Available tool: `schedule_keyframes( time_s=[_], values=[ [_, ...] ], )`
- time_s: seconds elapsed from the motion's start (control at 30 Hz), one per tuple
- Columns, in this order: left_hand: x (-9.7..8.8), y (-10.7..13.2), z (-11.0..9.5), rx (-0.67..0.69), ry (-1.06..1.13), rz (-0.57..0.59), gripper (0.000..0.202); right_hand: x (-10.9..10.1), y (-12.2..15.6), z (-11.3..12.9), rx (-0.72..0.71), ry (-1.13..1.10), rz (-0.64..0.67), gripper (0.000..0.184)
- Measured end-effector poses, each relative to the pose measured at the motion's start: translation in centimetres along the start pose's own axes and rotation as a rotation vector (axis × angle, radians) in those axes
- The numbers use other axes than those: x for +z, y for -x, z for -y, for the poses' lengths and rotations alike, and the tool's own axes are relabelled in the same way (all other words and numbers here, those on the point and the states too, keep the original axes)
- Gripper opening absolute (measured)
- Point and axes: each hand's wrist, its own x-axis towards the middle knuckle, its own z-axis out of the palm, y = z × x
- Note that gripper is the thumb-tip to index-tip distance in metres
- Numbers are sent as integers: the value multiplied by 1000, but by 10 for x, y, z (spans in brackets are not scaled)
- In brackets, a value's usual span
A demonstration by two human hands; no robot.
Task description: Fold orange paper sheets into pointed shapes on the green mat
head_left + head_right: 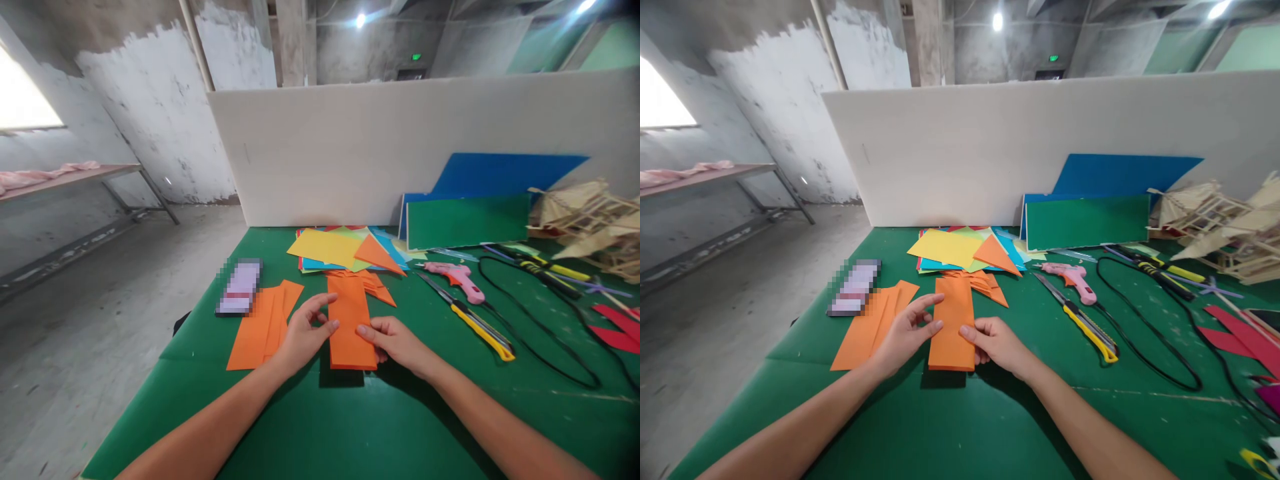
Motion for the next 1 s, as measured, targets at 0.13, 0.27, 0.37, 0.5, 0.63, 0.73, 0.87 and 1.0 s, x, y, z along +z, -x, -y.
schedule_keyframes(
  time_s=[0.13, 0.27, 0.37, 0.5, 0.63, 0.73, 0.87, 1.0],
  values=[
    [1, 0, 0, -15, 36, 36, 46, 0, -1, 1, 4, 44, -18, 49],
    [0, 0, -1, -27, 37, 70, 49, -1, -1, 0, -8, 116, -48, 50],
    [-1, 0, -2, -39, 38, 92, 50, -1, 0, 1, -18, 169, -72, 50],
    [-2, 0, -1, -45, 39, 111, 54, -2, 1, 3, -17, 192, -82, 50],
    [-2, -1, 2, -40, 36, 125, 59, -2, 1, 3, -11, 187, -90, 51],
    [-3, -3, 3, -56, 37, 134, 60, -1, 1, 3, -14, 153, -86, 49],
    [-4, -2, 4, -62, 26, 189, 60, -2, 1, 4, -30, 47, -143, 47],
    [-3, 3, 2, -70, 15, 309, 63, -4, 1, 5, -11, -72, -166, 46]
  ],
)
